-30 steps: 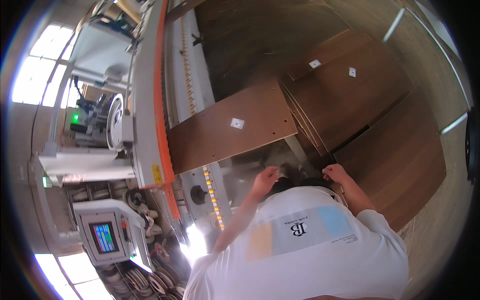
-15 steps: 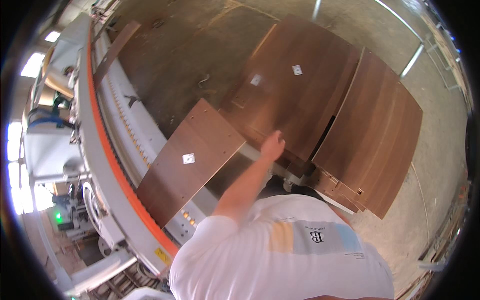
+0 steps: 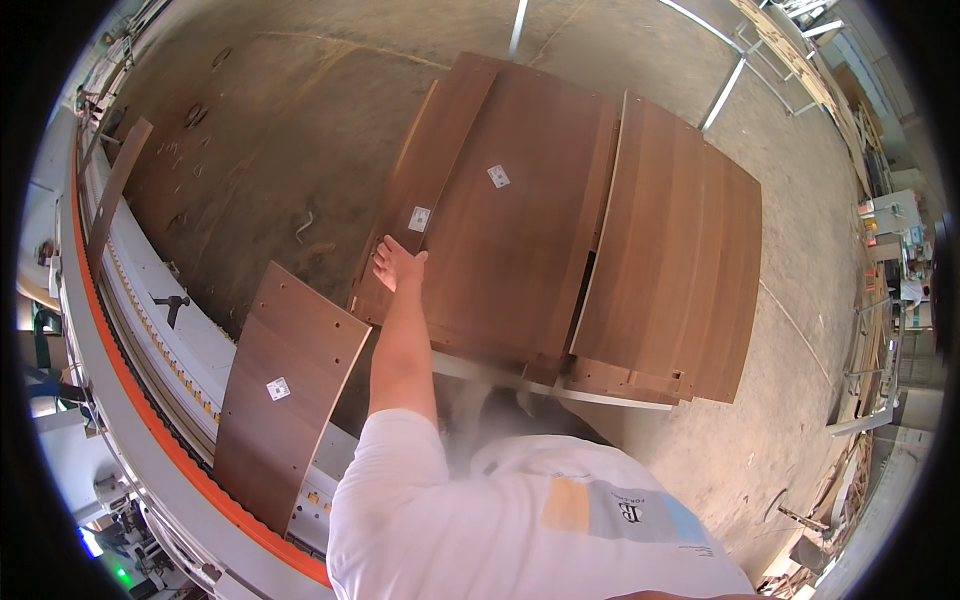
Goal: The person picks up wood panels from a stack and feeds them into an industrial edge-banding machine one by one.
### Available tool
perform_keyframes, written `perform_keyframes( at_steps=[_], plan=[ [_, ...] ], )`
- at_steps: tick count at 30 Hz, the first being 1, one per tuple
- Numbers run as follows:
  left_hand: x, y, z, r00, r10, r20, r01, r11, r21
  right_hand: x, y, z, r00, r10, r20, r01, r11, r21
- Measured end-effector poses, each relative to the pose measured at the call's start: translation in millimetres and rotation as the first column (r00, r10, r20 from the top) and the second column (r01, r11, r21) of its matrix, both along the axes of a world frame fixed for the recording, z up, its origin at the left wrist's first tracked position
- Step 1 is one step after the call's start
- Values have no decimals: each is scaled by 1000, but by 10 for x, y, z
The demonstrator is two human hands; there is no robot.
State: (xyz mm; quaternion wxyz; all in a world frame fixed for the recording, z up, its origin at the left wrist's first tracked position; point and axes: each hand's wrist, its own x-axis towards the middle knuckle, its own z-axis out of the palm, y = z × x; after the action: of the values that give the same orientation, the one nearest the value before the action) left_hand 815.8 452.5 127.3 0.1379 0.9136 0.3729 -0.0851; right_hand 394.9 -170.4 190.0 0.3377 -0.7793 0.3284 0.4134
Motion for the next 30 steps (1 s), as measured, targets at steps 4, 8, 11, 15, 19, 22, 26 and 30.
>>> perform_keyframes(
  at_steps=[4,8,11,15,19,22,26,30],
  plan=[
    [-193,51,202,990,-136,-41,134,990,-38,23,-31,-106,999,45,18,-45,999,-6],
    [-777,-381,156,978,-99,184,121,987,-109,256,-165,-197,987,149,52,-148,989,-20],
    [-1432,-797,199,968,-40,250,102,965,-241,593,-218,-230,951,298,79,-293,953,-73],
    [-2428,-1388,260,944,-46,326,125,966,-224,1147,-255,-274,881,464,97,-463,886,-35],
    [-3257,-1932,833,985,30,172,28,945,-326,1746,-326,-563,765,625,155,-638,768,57],
    [-3954,-2374,938,993,100,69,-69,931,-359,2321,124,-458,568,777,270,-821,555,132],
    [-4473,-3216,1584,986,166,24,-155,957,-246,2626,700,-490,857,483,180,-500,696,516],
    [-4767,-4079,2339,929,333,-161,-366,890,-272,2497,1135,-282,939,341,-38,-202,639,742]
  ],
)
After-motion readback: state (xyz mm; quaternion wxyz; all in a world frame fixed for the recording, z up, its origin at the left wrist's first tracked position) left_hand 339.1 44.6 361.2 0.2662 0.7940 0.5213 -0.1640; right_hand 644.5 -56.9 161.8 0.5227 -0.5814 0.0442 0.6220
